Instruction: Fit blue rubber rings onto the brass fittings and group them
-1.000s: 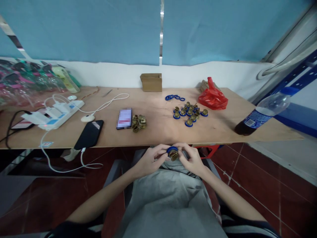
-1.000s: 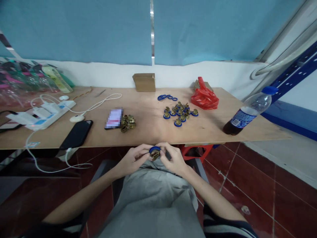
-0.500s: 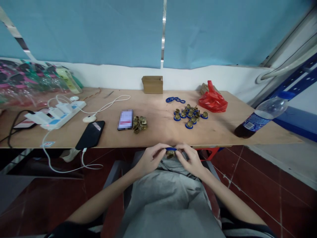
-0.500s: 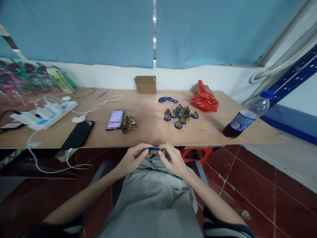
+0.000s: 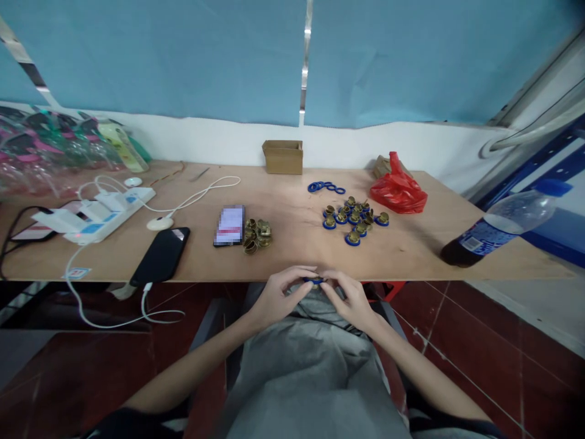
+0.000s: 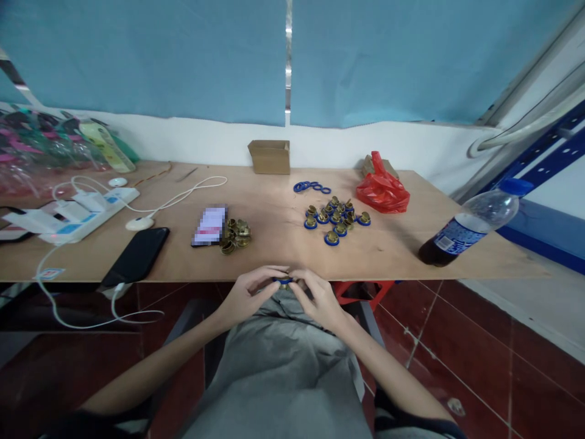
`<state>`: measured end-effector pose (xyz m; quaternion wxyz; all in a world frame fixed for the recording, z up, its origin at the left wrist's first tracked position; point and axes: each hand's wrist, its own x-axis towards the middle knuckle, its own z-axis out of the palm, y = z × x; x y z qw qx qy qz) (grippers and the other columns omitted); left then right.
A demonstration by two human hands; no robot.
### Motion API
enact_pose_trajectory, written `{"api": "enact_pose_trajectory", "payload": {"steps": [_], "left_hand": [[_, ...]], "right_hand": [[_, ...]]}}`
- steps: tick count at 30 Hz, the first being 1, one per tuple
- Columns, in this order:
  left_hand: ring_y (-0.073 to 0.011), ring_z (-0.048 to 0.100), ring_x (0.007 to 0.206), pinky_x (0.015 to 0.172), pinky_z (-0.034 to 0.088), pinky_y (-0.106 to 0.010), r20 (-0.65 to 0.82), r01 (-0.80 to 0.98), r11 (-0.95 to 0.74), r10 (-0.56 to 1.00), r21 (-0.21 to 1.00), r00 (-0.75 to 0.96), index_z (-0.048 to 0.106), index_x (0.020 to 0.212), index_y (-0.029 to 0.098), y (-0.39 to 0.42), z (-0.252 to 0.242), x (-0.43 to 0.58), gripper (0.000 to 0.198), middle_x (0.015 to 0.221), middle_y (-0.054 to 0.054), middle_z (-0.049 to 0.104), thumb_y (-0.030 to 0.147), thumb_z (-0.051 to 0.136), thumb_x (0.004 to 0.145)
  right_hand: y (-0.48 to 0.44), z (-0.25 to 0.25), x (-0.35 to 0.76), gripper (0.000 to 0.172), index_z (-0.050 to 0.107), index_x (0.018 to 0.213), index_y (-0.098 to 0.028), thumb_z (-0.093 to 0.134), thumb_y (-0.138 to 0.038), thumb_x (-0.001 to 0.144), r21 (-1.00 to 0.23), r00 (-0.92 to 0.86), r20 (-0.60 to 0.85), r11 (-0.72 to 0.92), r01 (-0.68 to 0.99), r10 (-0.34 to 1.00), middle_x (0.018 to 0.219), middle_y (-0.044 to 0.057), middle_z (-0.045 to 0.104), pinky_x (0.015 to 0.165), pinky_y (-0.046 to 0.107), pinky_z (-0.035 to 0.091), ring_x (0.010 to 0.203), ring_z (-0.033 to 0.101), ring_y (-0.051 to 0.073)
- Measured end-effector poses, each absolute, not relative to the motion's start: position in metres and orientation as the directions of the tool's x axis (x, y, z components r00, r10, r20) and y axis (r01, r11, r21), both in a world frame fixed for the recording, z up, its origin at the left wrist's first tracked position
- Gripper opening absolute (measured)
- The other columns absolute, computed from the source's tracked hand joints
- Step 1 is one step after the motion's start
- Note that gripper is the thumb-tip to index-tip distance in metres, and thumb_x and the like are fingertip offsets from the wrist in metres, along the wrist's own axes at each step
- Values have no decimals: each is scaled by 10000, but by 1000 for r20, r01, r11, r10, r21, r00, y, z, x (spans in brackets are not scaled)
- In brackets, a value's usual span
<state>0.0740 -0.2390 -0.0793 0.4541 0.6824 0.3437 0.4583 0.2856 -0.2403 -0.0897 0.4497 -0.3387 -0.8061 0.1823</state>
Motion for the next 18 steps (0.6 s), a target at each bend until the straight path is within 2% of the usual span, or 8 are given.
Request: {"api": "enact_pose_trajectory", "payload": {"steps": [7, 13, 18], "left_hand": [[-254, 709, 1138, 1037, 554, -410, 208, -34, -208, 927, 978, 311, 679, 1177, 169, -233, -85, 78, 299, 1205, -114, 742, 266, 673, 895], [-260, 659, 1236, 1094, 514, -427, 188, -67, -176, 935, 982, 300, 607, 1266, 193, -235, -86, 79, 405, 1318, -119, 686, 285, 696, 882], [-253, 676, 1203, 1059, 534, -414, 168, -76, -152, 933, 986, 319, 546, 1310, 204, -243, -82, 78, 446, 1280, -116, 698, 288, 680, 893]], "right_hand": [[-237, -90, 284, 156, 624, 1146, -217, 568, -227, 1001, -619, -326, 603, 685, 384, 728, 893, 33, 700, 701, 263, 566, 735, 671, 157], [-243, -90, 281, 182, 629, 1157, -225, 597, -191, 981, -614, -301, 629, 696, 372, 717, 968, 42, 723, 679, 237, 576, 766, 695, 145], [-249, -94, 281, 208, 624, 1193, -241, 579, -213, 993, -622, -322, 603, 683, 383, 730, 1075, 64, 728, 724, 269, 589, 873, 715, 177]]}}
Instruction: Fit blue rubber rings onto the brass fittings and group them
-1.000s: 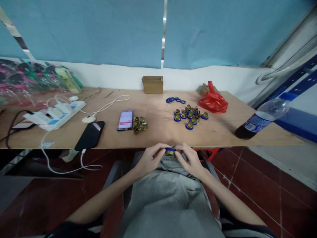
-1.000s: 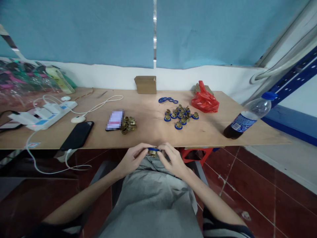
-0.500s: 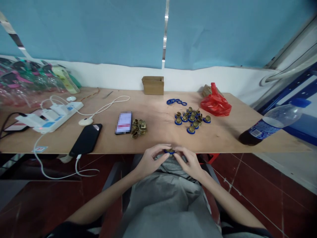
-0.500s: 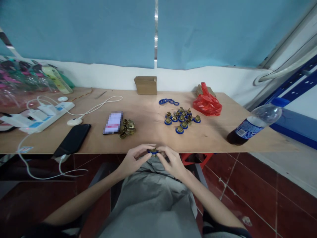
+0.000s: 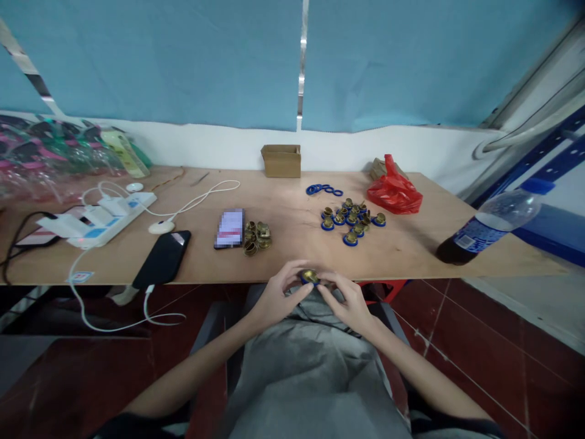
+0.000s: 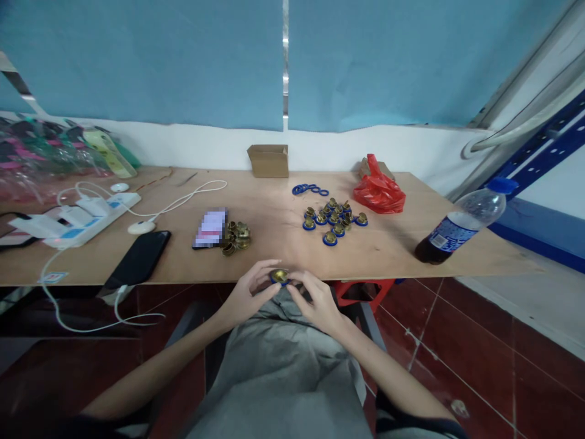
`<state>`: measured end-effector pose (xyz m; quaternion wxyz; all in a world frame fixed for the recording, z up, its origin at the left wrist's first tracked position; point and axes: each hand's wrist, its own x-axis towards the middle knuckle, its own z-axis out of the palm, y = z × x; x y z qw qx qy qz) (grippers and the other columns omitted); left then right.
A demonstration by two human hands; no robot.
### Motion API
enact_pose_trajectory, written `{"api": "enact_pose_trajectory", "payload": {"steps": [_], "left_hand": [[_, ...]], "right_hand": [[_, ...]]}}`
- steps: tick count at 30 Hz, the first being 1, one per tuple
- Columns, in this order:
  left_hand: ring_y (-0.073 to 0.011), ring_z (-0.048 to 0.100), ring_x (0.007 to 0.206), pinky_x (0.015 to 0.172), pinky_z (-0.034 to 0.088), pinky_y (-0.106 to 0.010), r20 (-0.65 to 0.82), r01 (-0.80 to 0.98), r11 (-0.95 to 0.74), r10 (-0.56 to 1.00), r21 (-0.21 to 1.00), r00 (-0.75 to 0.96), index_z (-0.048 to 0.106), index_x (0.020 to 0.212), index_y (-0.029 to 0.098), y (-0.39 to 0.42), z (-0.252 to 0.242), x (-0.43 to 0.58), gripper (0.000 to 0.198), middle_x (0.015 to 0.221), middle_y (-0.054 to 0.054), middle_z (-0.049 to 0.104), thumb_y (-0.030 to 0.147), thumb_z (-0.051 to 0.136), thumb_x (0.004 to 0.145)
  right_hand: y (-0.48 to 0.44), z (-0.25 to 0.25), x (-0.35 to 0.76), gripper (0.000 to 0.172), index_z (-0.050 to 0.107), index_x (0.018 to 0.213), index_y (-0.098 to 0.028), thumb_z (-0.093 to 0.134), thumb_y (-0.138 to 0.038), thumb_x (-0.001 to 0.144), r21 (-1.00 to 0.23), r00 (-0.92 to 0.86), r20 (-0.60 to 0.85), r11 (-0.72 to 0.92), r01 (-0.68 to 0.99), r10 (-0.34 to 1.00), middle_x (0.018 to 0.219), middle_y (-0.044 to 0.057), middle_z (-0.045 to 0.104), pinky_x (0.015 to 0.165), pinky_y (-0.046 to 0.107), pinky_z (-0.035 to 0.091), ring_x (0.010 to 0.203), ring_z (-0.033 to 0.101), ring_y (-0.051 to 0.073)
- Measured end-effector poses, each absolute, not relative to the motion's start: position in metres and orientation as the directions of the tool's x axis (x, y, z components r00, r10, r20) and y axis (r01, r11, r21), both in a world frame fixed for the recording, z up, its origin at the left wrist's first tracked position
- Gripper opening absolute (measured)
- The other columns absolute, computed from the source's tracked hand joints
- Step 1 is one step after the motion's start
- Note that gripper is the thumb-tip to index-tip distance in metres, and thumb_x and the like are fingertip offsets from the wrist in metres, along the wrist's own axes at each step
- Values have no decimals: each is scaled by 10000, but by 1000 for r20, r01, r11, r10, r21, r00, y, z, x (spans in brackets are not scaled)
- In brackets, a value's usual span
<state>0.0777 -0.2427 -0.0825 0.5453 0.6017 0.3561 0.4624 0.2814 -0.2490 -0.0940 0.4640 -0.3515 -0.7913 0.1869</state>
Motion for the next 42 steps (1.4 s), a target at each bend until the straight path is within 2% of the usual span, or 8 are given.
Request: {"api": "enact_pose_trajectory", "payload": {"steps": [13, 15, 18, 26, 31, 36, 39, 42], "left_hand": [[-204, 705, 1076, 1009, 540, -360, 255, -25, -255, 944, 967, 208, 532, 1240, 206, -246, -86, 74, 453, 1129, -78, 713, 224, 718, 827], [-204, 710, 1053, 995, 548, -361, 257, -11, -260, 950, 966, 178, 543, 1209, 203, -242, -87, 73, 429, 1112, -75, 712, 233, 720, 820], [-207, 711, 1052, 987, 552, -369, 244, 7, -250, 952, 968, 186, 540, 1196, 202, -239, -89, 74, 416, 1110, -75, 711, 240, 716, 821], [-214, 717, 1058, 980, 559, -374, 229, 44, -245, 947, 969, 226, 536, 1193, 199, -229, -92, 74, 408, 1110, -79, 718, 246, 712, 827], [-217, 714, 1080, 978, 562, -366, 202, 34, -216, 950, 976, 238, 544, 1186, 196, -221, -91, 72, 387, 1146, -89, 714, 243, 704, 837], [-215, 709, 1093, 987, 553, -353, 212, 19, -221, 952, 975, 221, 554, 1186, 193, -221, -89, 71, 379, 1162, -92, 709, 248, 708, 845], [-220, 710, 1086, 978, 557, -356, 230, 4, -235, 953, 972, 196, 559, 1184, 194, -226, -87, 69, 381, 1155, -94, 709, 264, 716, 843], [-231, 709, 1085, 964, 566, -364, 263, -3, -267, 948, 964, 181, 574, 1174, 193, -232, -86, 67, 376, 1159, -101, 698, 287, 721, 841]], "right_hand": [[-239, -80, 284, 283, 525, 1230, -196, 525, -183, 948, -497, -402, 544, 668, 554, 737, 929, 53, 726, 747, 286, 560, 799, 706, 185], [-215, -63, 283, 220, 537, 1185, -170, 486, -194, 973, -414, -378, 449, 563, 716, 810, 812, 33, 716, 669, 270, 537, 691, 692, 181], [-160, -31, 273, 229, 563, 1192, -113, 466, -179, 996, -66, -423, 258, 452, 889, 869, 1117, 154, 717, 811, 310, 541, 946, 715, 236], [-33, -8, 220, 331, 620, 1251, -107, 647, -299, 983, 82, -404, 34, 400, 913, 914, 1260, 149, 643, 926, 434, 564, 1094, 660, 257], [-40, -32, 210, 374, 606, 1287, -142, 656, -350, 980, 86, -414, -48, 417, 905, 909, 1289, 120, 627, 922, 454, 574, 1098, 658, 249], [-94, -43, 227, 501, 549, 1390, 24, 606, -59, 899, 3, -567, -46, 567, 824, 823, 1448, 294, 540, 1107, 395, 471, 1341, 557, 321], [-139, -51, 248, 622, 475, 1473, 4, 558, -6, 857, -53, -644, -34, 642, 765, 765, 1540, 257, 456, 1161, 359, 427, 1427, 484, 286], [-184, -65, 271, 605, 475, 1482, -29, 505, -6, 878, -242, -692, 149, 705, 667, 706, 1509, 259, 497, 1146, 427, 460, 1397, 525, 287]]}}
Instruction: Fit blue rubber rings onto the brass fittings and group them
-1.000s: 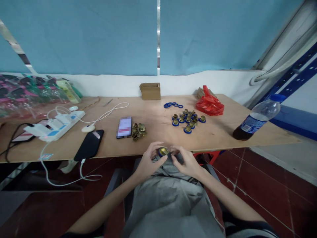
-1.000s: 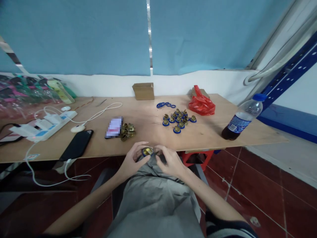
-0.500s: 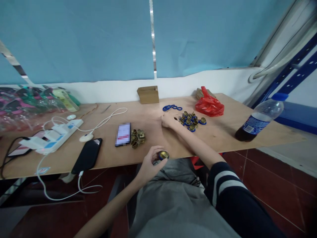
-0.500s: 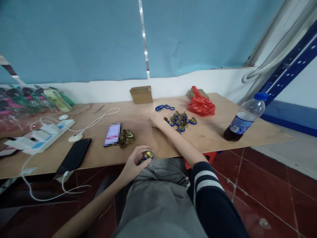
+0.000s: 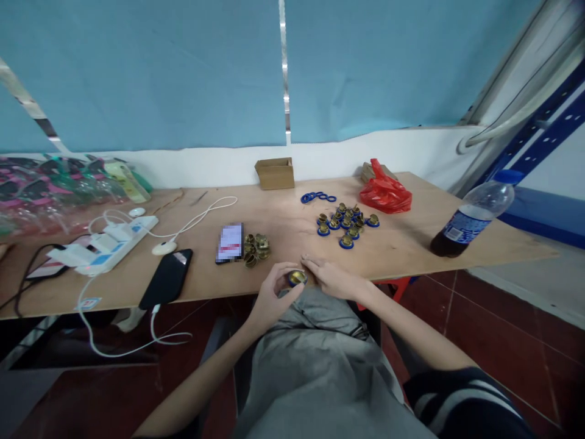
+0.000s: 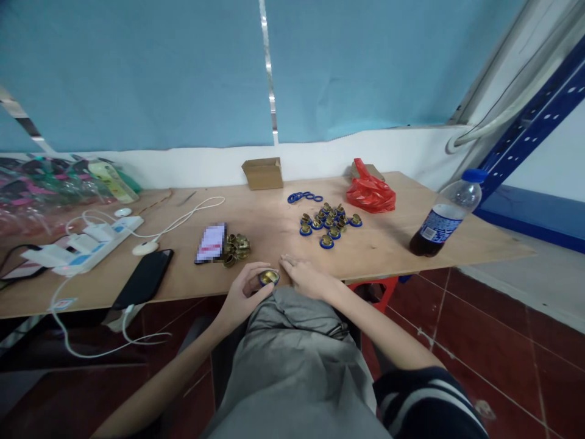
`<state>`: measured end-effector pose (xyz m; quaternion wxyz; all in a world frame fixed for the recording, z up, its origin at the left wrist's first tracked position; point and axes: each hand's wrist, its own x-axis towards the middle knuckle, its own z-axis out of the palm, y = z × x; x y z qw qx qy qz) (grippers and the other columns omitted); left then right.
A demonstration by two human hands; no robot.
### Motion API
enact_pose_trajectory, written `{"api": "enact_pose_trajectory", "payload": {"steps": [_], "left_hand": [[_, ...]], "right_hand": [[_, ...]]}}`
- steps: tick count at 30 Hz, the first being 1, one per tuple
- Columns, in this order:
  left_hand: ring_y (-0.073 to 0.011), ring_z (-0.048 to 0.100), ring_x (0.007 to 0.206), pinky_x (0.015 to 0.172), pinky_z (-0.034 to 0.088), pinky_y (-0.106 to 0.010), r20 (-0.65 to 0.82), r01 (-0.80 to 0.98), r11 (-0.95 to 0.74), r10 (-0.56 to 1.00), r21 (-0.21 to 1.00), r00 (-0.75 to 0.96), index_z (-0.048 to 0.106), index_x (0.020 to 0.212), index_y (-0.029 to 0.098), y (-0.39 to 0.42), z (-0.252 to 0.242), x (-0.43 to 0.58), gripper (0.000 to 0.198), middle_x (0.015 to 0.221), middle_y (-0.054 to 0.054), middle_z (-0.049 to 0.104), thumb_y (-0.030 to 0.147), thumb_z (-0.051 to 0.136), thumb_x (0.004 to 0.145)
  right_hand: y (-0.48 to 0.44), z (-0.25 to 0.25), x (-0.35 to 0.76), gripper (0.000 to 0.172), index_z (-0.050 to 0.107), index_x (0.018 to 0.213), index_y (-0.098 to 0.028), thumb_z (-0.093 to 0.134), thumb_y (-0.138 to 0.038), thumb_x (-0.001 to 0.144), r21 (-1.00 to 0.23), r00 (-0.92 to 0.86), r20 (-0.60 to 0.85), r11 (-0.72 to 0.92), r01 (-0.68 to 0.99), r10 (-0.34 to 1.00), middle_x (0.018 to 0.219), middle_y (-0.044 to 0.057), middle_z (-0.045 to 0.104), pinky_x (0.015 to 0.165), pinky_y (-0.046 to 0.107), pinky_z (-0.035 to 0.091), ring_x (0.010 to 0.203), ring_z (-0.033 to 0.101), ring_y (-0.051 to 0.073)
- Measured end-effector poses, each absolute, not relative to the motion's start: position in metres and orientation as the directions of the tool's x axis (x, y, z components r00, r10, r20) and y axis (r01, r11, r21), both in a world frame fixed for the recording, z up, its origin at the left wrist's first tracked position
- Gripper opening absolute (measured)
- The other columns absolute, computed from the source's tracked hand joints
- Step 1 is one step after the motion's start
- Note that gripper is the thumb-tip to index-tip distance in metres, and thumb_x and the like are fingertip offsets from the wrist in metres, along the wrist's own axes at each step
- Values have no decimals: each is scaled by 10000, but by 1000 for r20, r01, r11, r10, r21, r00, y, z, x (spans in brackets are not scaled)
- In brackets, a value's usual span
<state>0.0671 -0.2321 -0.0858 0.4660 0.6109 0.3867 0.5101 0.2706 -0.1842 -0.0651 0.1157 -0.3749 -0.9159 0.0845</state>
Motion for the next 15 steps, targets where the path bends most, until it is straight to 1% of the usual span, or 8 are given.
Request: {"api": "enact_pose_trajectory", "payload": {"steps": [2, 4, 6, 9, 13, 15], "left_hand": [[-232, 706, 1088, 976, 564, -371, 281, -8, -284, 945, 959, 166, 588, 1162, 190, -236, -86, 66, 370, 1169, -104, 683, 298, 726, 836], [-230, 701, 1098, 1001, 554, -379, 290, -7, -292, 946, 956, 148, 601, 1152, 189, -241, -86, 66, 366, 1182, -102, 668, 306, 731, 831], [-230, 695, 1111, 1020, 546, -384, 293, 0, -295, 946, 955, 136, 609, 1145, 190, -245, -86, 66, 362, 1184, -97, 664, 312, 735, 827], [-226, 702, 1086, 1009, 554, -387, 295, 5, -298, 945, 954, 140, 609, 1141, 197, -250, -86, 66, 362, 1149, -84, 676, 311, 740, 824], [-228, 697, 1091, 1020, 549, -402, 306, 12, -311, 941, 950, 146, 615, 1132, 199, -253, -88, 66, 342, 1152, -85, 673, 305, 734, 829], [-230, 690, 1111, 1038, 536, -409, 306, 13, -311, 940, 950, 150, 613, 1133, 198, -253, -90, 67, 337, 1166, -89, 667, 297, 731, 833]], "right_hand": [[-209, -75, 282, 518, 519, 1460, -96, 466, -52, 946, -323, -668, 295, 729, 604, 684, 1478, 224, 551, 1139, 474, 474, 1377, 549, 278], [-225, -83, 290, 440, 554, 1433, -141, 479, -137, 1000, -353, -630, 398, 746, 565, 666, 1456, 195, 584, 1146, 502, 470, 1370, 558, 277], [-232, -91, 294, 416, 566, 1424, -170, 519, -191, 1011, -362, -614, 457, 765, 532, 643, 1438, 173, 608, 1157, 509, 462, 1360, 568, 271], [-231, -103, 296, 395, 588, 1407, -211, 538, -196, 1015, -380, -582, 525, 783, 492, 621, 1374, 135, 668, 1142, 492, 482, 1312, 614, 246], [-224, -121, 295, 302, 680, 1287, -237, 529, -204, 1028, -406, -459, 653, 790, 460, 603, 1235, 99, 751, 1067, 455, 550, 1187, 700, 226], [-223, -126, 294, 270, 715, 1224, -241, 535, -209, 1026, -422, -413, 692, 796, 434, 592, 1185, 88, 772, 1031, 440, 572, 1126, 729, 220]]}}
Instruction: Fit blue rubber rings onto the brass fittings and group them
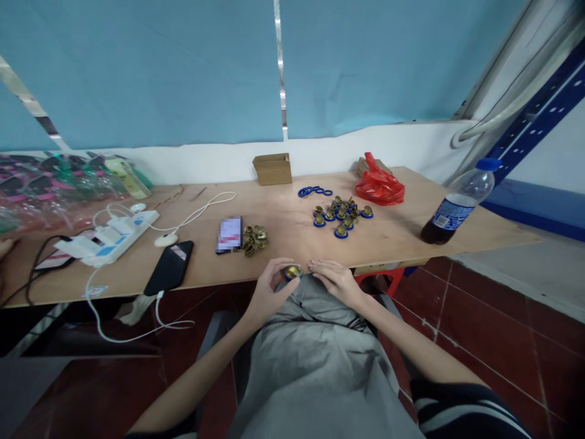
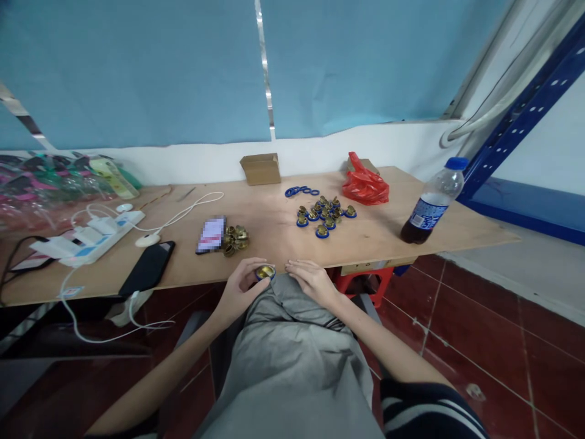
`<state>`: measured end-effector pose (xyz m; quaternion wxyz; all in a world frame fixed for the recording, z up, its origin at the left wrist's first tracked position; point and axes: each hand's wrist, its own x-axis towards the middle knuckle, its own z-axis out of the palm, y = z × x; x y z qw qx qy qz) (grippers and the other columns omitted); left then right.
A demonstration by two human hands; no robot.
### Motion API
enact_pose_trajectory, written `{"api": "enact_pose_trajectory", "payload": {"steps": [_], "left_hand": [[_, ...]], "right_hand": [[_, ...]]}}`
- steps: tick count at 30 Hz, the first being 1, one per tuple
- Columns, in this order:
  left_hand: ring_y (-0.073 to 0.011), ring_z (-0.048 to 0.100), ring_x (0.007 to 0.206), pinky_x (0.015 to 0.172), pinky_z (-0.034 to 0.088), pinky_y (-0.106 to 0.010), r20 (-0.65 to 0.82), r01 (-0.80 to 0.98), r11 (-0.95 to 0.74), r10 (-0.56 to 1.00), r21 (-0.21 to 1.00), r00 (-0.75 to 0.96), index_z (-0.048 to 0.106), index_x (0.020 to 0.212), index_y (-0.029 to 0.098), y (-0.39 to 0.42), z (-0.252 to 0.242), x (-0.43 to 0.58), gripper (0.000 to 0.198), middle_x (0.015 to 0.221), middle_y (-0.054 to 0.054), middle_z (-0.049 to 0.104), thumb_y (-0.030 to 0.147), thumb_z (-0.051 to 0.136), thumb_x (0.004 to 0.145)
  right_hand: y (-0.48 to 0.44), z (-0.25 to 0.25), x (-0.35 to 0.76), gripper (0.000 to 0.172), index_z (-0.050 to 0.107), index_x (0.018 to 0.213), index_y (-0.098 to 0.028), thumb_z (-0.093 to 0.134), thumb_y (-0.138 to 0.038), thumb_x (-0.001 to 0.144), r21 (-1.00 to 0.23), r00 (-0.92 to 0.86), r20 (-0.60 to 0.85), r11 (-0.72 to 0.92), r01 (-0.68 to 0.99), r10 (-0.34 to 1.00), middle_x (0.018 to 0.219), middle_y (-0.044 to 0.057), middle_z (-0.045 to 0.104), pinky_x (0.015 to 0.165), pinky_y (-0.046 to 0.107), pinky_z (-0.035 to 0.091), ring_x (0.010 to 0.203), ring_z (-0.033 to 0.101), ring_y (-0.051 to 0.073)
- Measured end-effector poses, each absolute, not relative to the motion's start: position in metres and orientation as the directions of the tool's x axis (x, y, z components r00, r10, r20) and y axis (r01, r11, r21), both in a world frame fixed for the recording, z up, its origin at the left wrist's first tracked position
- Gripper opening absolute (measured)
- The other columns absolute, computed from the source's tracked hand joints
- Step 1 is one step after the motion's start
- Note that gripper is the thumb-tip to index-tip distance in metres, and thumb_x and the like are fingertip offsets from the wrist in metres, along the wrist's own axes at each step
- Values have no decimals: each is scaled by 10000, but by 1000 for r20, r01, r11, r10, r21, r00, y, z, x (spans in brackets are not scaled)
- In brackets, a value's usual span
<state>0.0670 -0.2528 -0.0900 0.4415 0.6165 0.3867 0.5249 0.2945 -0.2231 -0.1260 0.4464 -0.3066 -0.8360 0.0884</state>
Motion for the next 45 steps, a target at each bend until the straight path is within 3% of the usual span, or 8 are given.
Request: {"api": "enact_pose_trajectory", "payload": {"steps": [5, 10, 13, 16, 21, 37, 41, 45], "left_hand": [[-233, 684, 1110, 1029, 523, -399, 280, -4, -284, 942, 959, 187, 591, 1154, 196, -250, -89, 69, 352, 1151, -92, 683, 275, 709, 832], [-184, 650, 870, 748, 526, -288, 169, 34, -193, 921, 981, 352, 634, 1148, 197, -253, -79, 70, 274, 1025, -58, 706, 231, 516, 903], [-144, 542, 685, 608, 456, -251, 60, 58, -92, 909, 994, 413, 646, 1142, 207, -256, -74, 75, 296, 895, -21, 660, 274, 417, 966], [-141, 503, 695, 570, 416, -222, -29, 98, -14, 907, 995, 420, 622, 1151, 236, -256, -72, 82, 284, 860, 2, 605, 373, 419, 1008], [-124, 460, 664, 562, 393, -219, 4, 82, -48, 886, 995, 463, 582, 915, 213, -250, -73, 87, 294, 851, 10, 568, 430, 419, 1028], [-111, 435, 621, 608, 367, -238, 52, 188, -163, 872, 969, 486, 617, 900, 187, -275, -65, 83, 247, 807, 20, 566, 358, 470, 1001], [-124, 461, 645, 631, 375, -250, 107, 203, -218, 886, 955, 451, 626, 892, 183, -282, -62, 80, 249, 797, 13, 578, 350, 471, 991], [-141, 495, 692, 659, 387, -260, 143, 226, -252, 901, 941, 409, 624, 873, 184, -287, -57, 74, 247, 798, 5, 595, 315, 448, 987]], "right_hand": [[-231, -115, 286, 169, 764, 1066, -243, 617, -270, 987, -625, -195, 682, 700, 347, 705, 1063, 69, 803, 958, 407, 597, 1008, 760, 221], [-237, -90, 279, 271, 726, 1068, -217, 729, -431, 902, -946, -51, 324, 324, -22, 945, 1064, 86, 802, 942, 392, 597, 1022, 765, 248], [-237, -83, 276, 353, 727, 1070, -212, 776, -480, 845, -969, -131, 176, 148, -198, 976, 1076, 98, 801, 995, 416, 568, 1071, 749, 259], [-237, -83, 271, 360, 738, 1057, -212, 802, -471, 815, -952, -199, 98, 33, -305, 975, 1103, 99, 795, 1007, 417, 560, 1072, 748, 253], [-237, -85, 264, 320, 742, 1034, -206, 808, -430, 815, -937, -251, 50, -41, -346, 967, 1071, 91, 803, 937, 401, 594, 1001, 769, 244], [-274, -74, 267, 161, 764, 1002, -235, 735, -356, 899, -927, -79, 374, 375, 0, 924, 1007, 47, 812, 902, 353, 606, 968, 773, 223], [-285, -73, 270, 112, 765, 1022, -252, 689, -273, 941, -819, -74, 537, 540, 195, 840, 996, 38, 808, 875, 344, 606, 917, 771, 210], [-291, -72, 271, 179, 750, 1071, -241, 619, -165, 976, -586, -145, 729, 720, 372, 669, 970, 48, 791, 806, 340, 592, 857, 730, 198]]}}
